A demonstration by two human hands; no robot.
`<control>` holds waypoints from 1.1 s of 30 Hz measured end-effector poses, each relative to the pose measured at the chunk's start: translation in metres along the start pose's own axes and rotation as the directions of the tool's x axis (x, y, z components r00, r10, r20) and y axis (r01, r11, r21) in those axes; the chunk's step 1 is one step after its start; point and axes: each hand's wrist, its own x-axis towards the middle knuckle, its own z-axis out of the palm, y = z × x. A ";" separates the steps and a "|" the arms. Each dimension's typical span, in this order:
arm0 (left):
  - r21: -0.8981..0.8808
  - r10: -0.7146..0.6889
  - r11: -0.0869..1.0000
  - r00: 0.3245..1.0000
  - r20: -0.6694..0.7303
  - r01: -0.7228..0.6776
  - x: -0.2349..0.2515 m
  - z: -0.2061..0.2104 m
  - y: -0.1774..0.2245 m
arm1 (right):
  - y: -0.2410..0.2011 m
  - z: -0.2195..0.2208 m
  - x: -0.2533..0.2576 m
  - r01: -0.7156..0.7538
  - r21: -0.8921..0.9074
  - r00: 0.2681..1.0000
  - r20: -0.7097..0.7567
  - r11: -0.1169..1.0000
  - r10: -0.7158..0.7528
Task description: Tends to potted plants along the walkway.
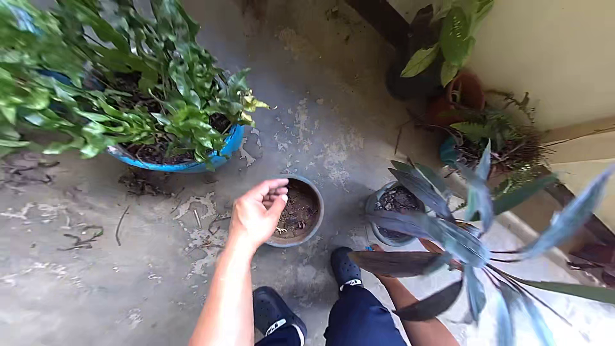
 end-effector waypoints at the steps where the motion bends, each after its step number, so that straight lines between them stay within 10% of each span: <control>1: 0.006 -0.050 0.999 0.998 0.022 0.050 -0.013 0.000 0.006 | -0.030 -0.039 -0.011 -0.338 -0.008 0.918 0.219 0.941 0.332; 5: 0.031 -0.237 0.971 0.960 0.147 0.235 -0.090 -0.011 0.050 | -0.048 -0.111 -0.094 -0.753 0.222 0.657 0.207 0.619 0.725; 12: 0.240 -0.485 0.873 0.715 0.503 0.424 -0.249 -0.011 0.160 | -0.076 -0.270 -0.252 -0.699 0.697 0.369 0.160 0.159 0.916; 19: 0.280 -0.426 0.897 0.502 0.753 0.342 -0.312 0.094 0.266 | -0.099 -0.340 -0.297 -0.413 0.888 0.693 0.163 0.201 0.702; 23: 0.022 -0.381 0.857 0.604 0.700 0.515 -0.320 0.189 0.315 | -0.088 -0.368 -0.290 -0.311 0.950 0.807 0.243 0.037 0.538; 30: -0.232 -0.366 0.790 0.740 0.564 0.568 -0.319 0.324 0.381 | 0.010 -0.433 -0.283 -0.412 0.848 0.883 0.282 0.334 0.374; 33: -0.237 -0.374 0.785 0.742 0.556 0.573 -0.312 0.359 0.407 | 0.047 -0.469 -0.275 -0.448 0.870 0.877 0.382 0.206 0.291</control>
